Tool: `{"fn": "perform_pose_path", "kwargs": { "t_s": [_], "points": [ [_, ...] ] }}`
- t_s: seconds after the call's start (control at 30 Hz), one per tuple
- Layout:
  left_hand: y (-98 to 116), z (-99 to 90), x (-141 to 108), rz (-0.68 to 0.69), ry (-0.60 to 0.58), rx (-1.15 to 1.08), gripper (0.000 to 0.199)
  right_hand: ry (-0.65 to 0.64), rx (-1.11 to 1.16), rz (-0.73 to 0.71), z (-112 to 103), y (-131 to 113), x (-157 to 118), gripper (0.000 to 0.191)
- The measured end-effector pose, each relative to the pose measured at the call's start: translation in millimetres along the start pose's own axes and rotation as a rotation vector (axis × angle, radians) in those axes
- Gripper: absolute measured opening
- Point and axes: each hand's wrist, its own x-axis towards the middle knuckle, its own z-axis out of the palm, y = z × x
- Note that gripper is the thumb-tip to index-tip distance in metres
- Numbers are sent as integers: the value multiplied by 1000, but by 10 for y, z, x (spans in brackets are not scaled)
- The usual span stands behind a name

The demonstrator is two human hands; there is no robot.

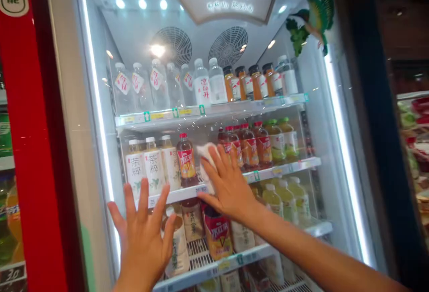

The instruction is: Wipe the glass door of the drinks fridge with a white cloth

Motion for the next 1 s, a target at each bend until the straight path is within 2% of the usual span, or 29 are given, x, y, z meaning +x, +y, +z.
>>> {"fn": "perform_pose_path", "kwargs": {
  "t_s": [0.07,0.1,0.13,0.23,0.27,0.3,0.4,0.47,0.5,0.6,0.63,0.67,0.77,0.8,0.83,0.87,0.97,1.0],
  "points": [
    [-12,-32,247,-11,16,-35,83,30,-10,75,-84,157,225,84],
    [-8,-42,345,-11,18,-45,82,26,-8,50,-117,205,274,85],
    [-2,-46,429,1,20,-46,80,9,-6,-27,-141,242,286,88],
    [-12,-19,641,53,39,-15,79,-79,-30,-395,-172,387,297,96],
    [-27,1,721,72,47,-5,79,-98,-55,-455,-178,468,362,98],
    [-45,23,810,89,60,-1,79,-103,-87,-449,-190,563,471,98],
    [-81,90,1099,152,125,-6,78,-63,-184,-178,-269,826,915,97],
    [-64,121,1239,192,171,-16,76,-35,-228,-100,-327,923,1102,99],
    [-39,131,1278,198,192,-19,75,-32,-238,-145,-349,956,1136,101],
    [91,161,1309,188,251,-17,73,-68,-239,-434,-406,1126,1158,102],
    [148,178,1316,184,265,-15,73,-80,-243,-458,-429,1226,1199,100],
    [210,200,1334,184,270,-14,72,-84,-252,-410,-456,1342,1268,98],
    [406,300,1483,207,255,-23,71,-44,-285,-23,-523,1679,1519,89],
    [473,340,1557,213,250,-27,72,-29,-290,65,-534,1758,1556,89],
    [540,379,1636,220,250,-29,73,-23,-293,85,-540,1820,1552,90],
    [608,418,1714,226,255,-29,73,-26,-296,38,-544,1875,1511,93],
    [829,510,1910,215,260,1,69,-48,-305,-222,-571,2128,1329,99],
    [910,532,1958,207,252,15,66,-49,-304,-227,-591,2272,1300,97]
  ]
}}
